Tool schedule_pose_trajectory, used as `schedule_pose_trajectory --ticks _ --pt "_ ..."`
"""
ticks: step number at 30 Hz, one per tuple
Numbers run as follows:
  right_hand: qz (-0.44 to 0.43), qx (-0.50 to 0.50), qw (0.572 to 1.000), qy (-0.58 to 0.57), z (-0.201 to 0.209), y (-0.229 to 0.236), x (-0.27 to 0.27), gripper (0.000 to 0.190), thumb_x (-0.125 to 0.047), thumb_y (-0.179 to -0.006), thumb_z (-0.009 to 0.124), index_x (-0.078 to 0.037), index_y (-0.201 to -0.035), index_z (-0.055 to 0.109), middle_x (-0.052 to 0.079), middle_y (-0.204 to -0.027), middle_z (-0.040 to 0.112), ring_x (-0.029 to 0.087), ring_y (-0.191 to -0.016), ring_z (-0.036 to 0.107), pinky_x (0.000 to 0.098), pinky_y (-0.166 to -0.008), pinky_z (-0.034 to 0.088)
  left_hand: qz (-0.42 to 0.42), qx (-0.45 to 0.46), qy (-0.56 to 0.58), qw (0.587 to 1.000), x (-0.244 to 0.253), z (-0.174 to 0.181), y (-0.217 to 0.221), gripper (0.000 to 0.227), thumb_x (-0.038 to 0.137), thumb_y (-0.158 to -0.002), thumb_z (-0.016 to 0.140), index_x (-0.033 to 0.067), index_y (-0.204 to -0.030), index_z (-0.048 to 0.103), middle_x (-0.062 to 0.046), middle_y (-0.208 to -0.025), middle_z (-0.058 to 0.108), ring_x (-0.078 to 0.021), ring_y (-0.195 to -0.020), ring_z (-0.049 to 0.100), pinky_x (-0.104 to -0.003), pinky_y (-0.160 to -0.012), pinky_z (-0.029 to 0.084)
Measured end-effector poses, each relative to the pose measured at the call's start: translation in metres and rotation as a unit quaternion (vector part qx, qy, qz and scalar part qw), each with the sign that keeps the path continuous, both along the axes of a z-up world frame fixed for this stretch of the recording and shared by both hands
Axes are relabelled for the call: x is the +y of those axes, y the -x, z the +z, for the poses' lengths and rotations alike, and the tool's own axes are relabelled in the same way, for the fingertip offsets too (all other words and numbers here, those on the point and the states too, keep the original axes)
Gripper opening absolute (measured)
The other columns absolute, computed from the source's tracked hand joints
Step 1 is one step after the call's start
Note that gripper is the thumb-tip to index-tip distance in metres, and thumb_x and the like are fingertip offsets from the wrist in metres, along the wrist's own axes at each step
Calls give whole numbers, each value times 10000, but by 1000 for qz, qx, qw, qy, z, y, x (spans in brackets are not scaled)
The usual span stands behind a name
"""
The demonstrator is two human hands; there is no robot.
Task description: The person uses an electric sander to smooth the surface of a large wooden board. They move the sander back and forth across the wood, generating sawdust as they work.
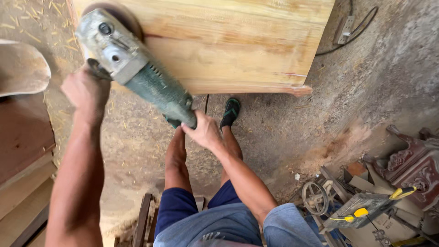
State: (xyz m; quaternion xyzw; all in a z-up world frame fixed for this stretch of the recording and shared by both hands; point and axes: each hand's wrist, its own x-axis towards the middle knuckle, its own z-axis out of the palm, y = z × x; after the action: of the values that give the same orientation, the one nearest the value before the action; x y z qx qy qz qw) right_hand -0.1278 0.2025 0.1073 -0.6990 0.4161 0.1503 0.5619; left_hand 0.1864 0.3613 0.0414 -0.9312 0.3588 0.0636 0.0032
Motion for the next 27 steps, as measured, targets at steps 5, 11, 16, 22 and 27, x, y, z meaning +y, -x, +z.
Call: schedule_pose_trajectory --ticks 5,11,16,22,27 --pt "5 36 998 49 2 70 -48 465 -314 -829 788 37 -1107 663 248 -951 746 353 -868 771 416 -777 614 18 28 -26 999 -52 -6 86 274 335 -980 710 161 -770 734 -121 -624 678 -307 -524 687 -424 -494 547" --pt "-96 32 993 68 -3 178 -82 365 -253 -836 787 11 -1074 700 202 -929 770 304 -855 774 397 -753 591 14 211 9 977 -153 -14 184 51 188 -904 649 170 -906 696 -127 -807 742 -341 -695 720 -486 -594 553" --pt "-177 42 982 51 -19 261 -97 314 -236 -871 759 6 -1065 707 140 -869 765 228 -795 740 372 -736 559 -87 223 -11 971 -231 -33 255 117 162 -966 578 106 -949 680 -152 -838 748 -324 -732 738 -458 -601 576" --pt "-230 85 966 84 -50 326 -85 249 -208 -898 778 27 -931 702 103 -747 715 182 -671 651 357 -656 523 -162 253 14 954 -307 -45 319 147 202 -927 592 164 -881 727 -122 -781 752 -268 -725 766 -414 -562 582" --pt "-259 70 963 30 -61 323 -76 224 -186 -912 762 25 -911 686 46 -704 687 125 -613 633 315 -584 491 -159 213 32 963 -285 -50 307 181 194 -980 546 121 -905 694 -133 -814 753 -268 -746 768 -405 -595 601"
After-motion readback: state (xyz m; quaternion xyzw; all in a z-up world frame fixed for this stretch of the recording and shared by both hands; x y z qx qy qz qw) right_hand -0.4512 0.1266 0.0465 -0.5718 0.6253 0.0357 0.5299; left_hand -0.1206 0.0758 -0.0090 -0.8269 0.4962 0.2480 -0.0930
